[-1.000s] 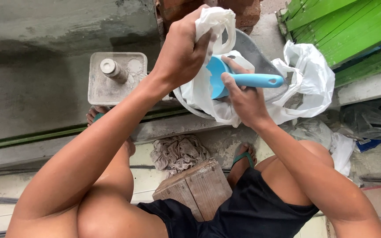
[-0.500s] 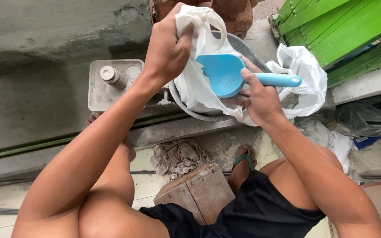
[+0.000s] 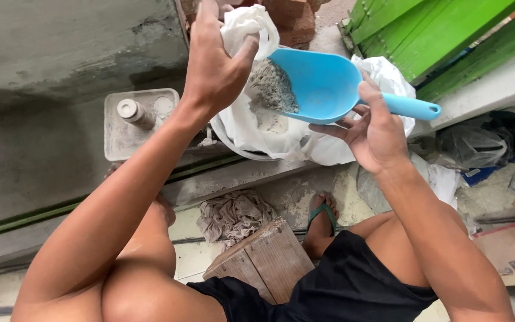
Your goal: The person scoops a gray granular material from a white plastic bag using a blue plastic scoop and pours it into a metal bucket. The person holds the bag open with one hand while repeatedly scooping and transferring the material.
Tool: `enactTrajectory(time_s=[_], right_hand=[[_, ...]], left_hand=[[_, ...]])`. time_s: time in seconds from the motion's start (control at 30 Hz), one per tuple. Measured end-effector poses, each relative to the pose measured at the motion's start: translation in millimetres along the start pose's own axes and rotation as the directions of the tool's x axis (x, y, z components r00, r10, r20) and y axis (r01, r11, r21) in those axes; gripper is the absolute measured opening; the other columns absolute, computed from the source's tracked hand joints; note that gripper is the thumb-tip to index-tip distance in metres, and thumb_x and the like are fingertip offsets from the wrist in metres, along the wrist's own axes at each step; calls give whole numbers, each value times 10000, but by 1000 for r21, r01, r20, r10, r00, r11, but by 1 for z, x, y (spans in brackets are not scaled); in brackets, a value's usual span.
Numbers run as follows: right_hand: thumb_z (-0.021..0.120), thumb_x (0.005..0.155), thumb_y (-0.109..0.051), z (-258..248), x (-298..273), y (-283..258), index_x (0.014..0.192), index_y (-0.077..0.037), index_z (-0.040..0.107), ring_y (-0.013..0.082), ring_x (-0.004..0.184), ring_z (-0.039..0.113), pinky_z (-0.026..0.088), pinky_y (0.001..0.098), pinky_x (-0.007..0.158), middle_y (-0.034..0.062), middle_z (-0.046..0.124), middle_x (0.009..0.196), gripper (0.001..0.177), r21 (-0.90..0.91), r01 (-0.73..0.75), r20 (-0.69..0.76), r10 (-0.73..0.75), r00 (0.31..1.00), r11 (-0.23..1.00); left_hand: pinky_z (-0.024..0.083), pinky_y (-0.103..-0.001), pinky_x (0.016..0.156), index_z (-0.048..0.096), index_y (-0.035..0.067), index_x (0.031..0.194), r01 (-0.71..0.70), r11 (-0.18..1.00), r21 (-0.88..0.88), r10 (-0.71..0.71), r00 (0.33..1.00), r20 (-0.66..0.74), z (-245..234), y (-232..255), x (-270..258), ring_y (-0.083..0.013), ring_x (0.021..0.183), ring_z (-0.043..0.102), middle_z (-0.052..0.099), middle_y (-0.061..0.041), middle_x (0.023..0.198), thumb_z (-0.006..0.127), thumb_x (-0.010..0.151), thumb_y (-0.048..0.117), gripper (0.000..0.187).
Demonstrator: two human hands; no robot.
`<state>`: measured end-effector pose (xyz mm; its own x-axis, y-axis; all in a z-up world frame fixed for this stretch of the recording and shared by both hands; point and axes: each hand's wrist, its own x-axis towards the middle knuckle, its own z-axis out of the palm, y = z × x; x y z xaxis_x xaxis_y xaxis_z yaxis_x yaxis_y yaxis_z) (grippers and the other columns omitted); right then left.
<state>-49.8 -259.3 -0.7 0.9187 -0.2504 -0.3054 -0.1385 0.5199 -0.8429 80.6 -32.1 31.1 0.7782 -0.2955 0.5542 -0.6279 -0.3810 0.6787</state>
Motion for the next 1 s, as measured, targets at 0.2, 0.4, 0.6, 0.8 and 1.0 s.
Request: enactTrajectory(time_s=[0.2, 0.4, 0.6, 0.8, 1.0], right_hand=[[701, 785, -440, -28, -15, -20, 1351, -21, 582, 432, 1066, 721, 663, 658, 875, 196, 689, 1196, 715, 59, 62, -97, -56, 994, 996], [769, 740, -383, -73, -33, -47, 1331, -38, 577, 406, 1143, 714, 688, 647, 858, 214, 658, 1251, 710, 154, 204, -281, -155, 947, 967], [760, 767, -428, -137, -45, -57, 1338, -76, 602, 369, 1230, 695, 701, 624, 902, 177, 641, 1363, 689, 86, 263, -359, -216, 908, 961], [614, 938, -306, -187, -25, -33, 1427, -203, 603, 380, 1296, 614, 728, 584, 848, 124, 571, 1434, 500, -89, 221, -437, -238, 867, 971], [618, 1057, -345, -238, 35, 33, 1477, -330, 565, 409, 1106, 684, 709, 490, 784, 255, 555, 1350, 424, -457, 217, -322, -388, 864, 863]], left_hand=[[381, -421, 849, 503, 41, 1067, -194, 973, 127, 204, 977, -64, 13, 35, 4, -299, 962, 433, 504, -159, 1018, 627, 912, 257, 293], [414, -591, 1058, 466, 147, 1330, -488, 793, 365, 474, 870, 133, 50, 59, 2, -334, 1191, 442, 409, -160, 1255, 779, 901, 271, 545], [433, -418, 798, 540, 144, 1219, -579, 734, 355, 402, 792, 459, 127, 64, -26, -243, 995, 519, 592, -93, 1180, 669, 964, 603, 540], [439, -509, 728, 528, 149, 1061, -270, 860, 433, -37, 813, 581, 204, 22, -51, -307, 984, 549, 637, -62, 1040, 649, 813, 840, 744], [371, -497, 727, 591, 122, 1013, 78, 930, 360, -292, 751, 592, 232, -4, -54, -410, 808, 696, 712, -115, 770, 509, 1005, 444, 333]])
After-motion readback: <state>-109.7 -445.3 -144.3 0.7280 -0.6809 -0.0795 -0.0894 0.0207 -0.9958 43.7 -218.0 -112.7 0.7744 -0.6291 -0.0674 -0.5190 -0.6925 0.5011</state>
